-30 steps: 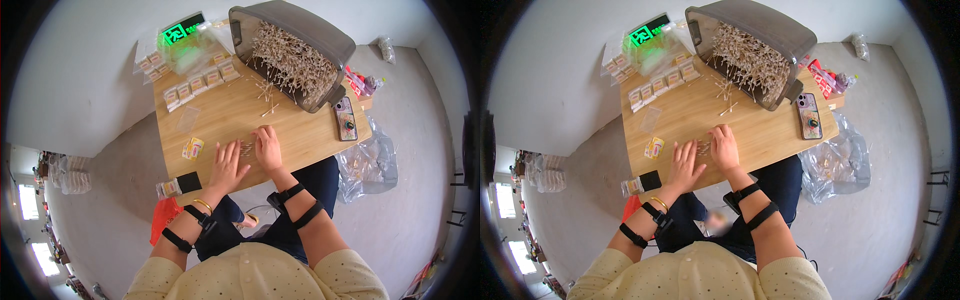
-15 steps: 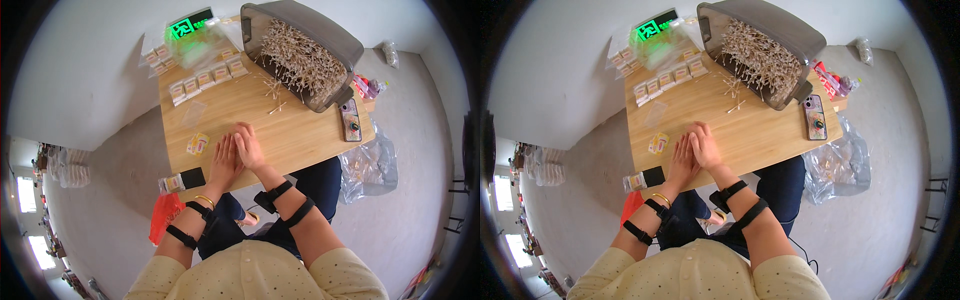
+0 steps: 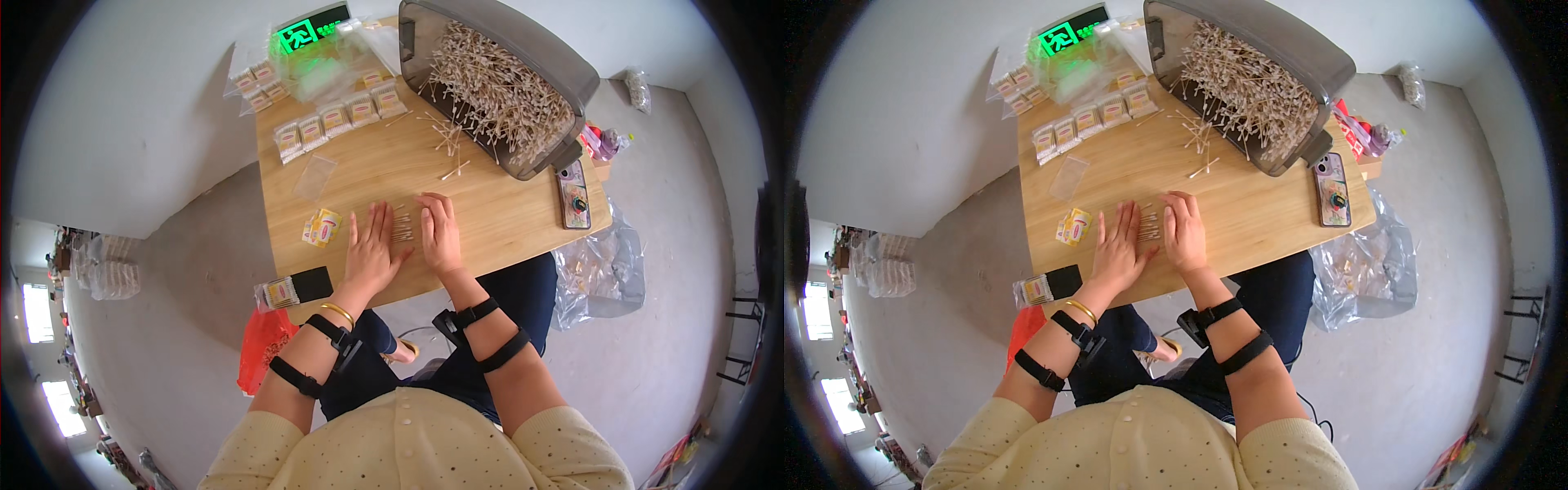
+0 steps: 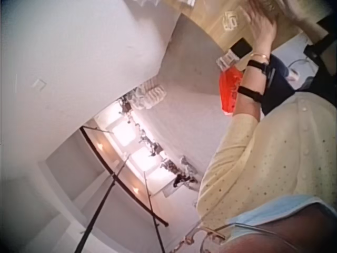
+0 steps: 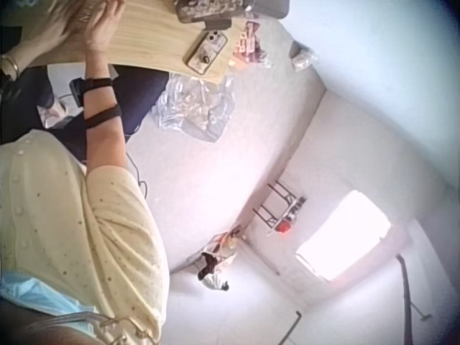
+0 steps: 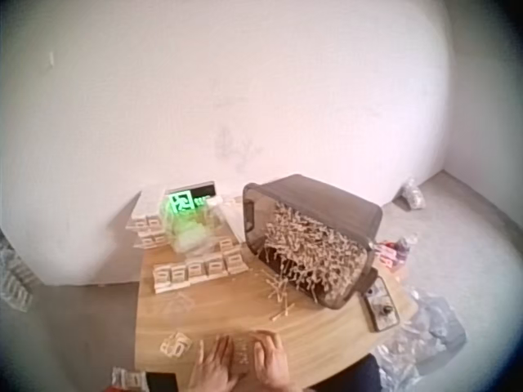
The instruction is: Sorting cotton swabs and packaging them into small plastic bags, then scanning the finished packets.
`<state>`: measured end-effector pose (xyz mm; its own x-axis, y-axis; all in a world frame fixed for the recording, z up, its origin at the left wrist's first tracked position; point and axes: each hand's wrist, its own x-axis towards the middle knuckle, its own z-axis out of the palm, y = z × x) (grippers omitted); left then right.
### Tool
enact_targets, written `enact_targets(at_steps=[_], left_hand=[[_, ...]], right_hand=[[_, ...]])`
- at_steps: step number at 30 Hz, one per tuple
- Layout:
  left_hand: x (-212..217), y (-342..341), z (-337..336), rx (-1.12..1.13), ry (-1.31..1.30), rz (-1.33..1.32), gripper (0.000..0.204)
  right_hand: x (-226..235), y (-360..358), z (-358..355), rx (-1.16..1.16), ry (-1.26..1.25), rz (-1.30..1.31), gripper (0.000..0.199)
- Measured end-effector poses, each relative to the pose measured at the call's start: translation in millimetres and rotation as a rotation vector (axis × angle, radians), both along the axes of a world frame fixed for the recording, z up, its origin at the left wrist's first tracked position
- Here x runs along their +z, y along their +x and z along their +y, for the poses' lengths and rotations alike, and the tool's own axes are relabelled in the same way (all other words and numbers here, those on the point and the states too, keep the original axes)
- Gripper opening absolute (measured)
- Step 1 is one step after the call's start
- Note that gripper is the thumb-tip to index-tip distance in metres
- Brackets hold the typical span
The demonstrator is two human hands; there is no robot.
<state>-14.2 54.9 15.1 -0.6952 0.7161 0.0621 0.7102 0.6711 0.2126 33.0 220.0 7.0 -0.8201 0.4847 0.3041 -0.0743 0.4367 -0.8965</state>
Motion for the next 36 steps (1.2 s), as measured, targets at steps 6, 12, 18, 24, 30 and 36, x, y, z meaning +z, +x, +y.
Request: enact_targets(at_steps=[6, 12, 18, 24, 30, 36], left_hand=[[0.2, 6.9, -3.2, -0.011, 0.002, 0.002, 0.086], [5.6, 7.5, -7.7, -0.063, 0.002, -0.011, 0.084], [2.0, 2.2, -20.0, -0.025, 0.15, -0.014, 0.082], [-7.5, 0.6, -23.9, -0.009, 0.229, -0.042, 0.081], [-7.7, -0.8, -24.9, 0.015, 0.239, -0.036, 0.081], [-3.7, 0.9, -23.5, 0.009, 0.144, -0.052, 0.077]], right_hand=[[0.5, 1.2, -0.5, -0.005, 0.011, 0.012, 0.024], [-0.8, 1.9, 0.9, 0.001, 0.009, 0.034, 0.023], [-0.6, -8.7, 22.4, -0.084, 0.194, -0.01, 0.025], [1.3, -41.0, 115.2, -0.124, 0.802, -0.142, 0.023], [6.5, -69.5, 112.2, 0.08, 0.897, -0.243, 0.01], [1.8, -52.2, 21.5, 0.345, 0.627, -0.338, 0.016]])
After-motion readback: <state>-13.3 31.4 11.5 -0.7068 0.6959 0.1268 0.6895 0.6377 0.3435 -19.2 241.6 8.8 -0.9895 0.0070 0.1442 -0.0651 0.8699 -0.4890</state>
